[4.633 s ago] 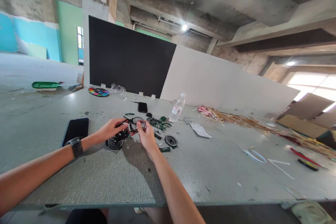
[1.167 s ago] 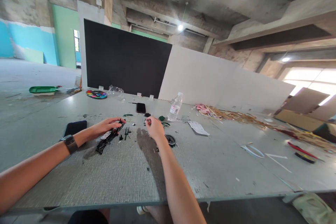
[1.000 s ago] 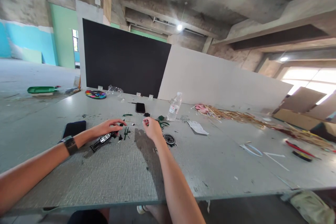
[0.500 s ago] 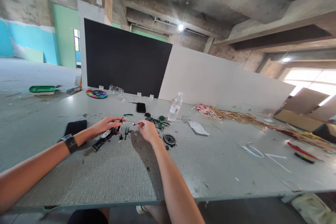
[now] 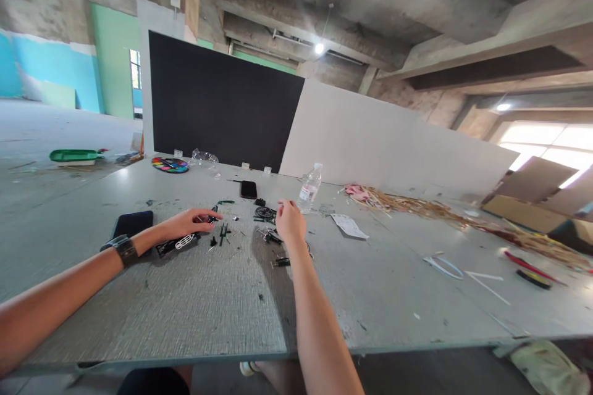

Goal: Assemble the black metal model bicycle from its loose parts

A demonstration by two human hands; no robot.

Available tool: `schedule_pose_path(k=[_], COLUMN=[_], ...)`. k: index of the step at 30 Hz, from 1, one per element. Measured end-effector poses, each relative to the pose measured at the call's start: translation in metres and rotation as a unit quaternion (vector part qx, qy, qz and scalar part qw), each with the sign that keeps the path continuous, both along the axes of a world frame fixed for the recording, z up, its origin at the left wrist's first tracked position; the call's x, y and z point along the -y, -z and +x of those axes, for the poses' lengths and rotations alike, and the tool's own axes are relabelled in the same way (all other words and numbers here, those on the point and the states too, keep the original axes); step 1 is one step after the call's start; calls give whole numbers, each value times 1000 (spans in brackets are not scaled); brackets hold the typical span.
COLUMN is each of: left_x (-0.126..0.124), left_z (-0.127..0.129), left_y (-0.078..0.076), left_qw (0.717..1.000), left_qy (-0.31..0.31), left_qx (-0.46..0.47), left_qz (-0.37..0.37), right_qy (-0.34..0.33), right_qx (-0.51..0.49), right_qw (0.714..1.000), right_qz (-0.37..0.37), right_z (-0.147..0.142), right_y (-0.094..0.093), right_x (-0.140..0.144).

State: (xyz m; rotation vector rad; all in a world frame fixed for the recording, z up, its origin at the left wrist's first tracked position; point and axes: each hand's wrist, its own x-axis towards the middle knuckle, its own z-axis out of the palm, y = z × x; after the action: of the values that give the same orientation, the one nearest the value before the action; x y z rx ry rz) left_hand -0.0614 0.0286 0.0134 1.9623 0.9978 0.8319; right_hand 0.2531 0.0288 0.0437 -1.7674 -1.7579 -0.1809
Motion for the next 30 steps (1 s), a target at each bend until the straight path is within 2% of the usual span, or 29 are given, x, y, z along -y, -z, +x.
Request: schedule_pose_path(k=[2, 6, 10, 14, 19, 25, 30], left_x=[0, -4, -8, -6, -2, -7, -12], left_z=[-2, -6, -11, -15, -18, -28, -35], left_y=[1, 4, 4, 3, -4, -20, -24], left_qw=[999, 984, 968, 954, 950, 938, 930], left_qy=[-3, -29, -44, -55, -58, -86, -106], left_qx=[24, 141, 190, 219, 236, 286, 315], left_qz=[-26, -107, -157, -198, -198, -178, -159], right_qy=[8, -9, -27, -103, -235, -351, -372], right_qx=[5, 0, -11, -20, -3, 37, 57], right_qw=[1000, 1000, 999, 994, 970, 930, 915], right_qz=[-5, -6, -15, -42, -60, -107, -147], right_z=[6, 3, -2, -12, -48, -88, -92], right_y=[0, 3, 5, 13, 25, 23, 25], right_x=[-1, -2, -2, -3, 6, 25, 28])
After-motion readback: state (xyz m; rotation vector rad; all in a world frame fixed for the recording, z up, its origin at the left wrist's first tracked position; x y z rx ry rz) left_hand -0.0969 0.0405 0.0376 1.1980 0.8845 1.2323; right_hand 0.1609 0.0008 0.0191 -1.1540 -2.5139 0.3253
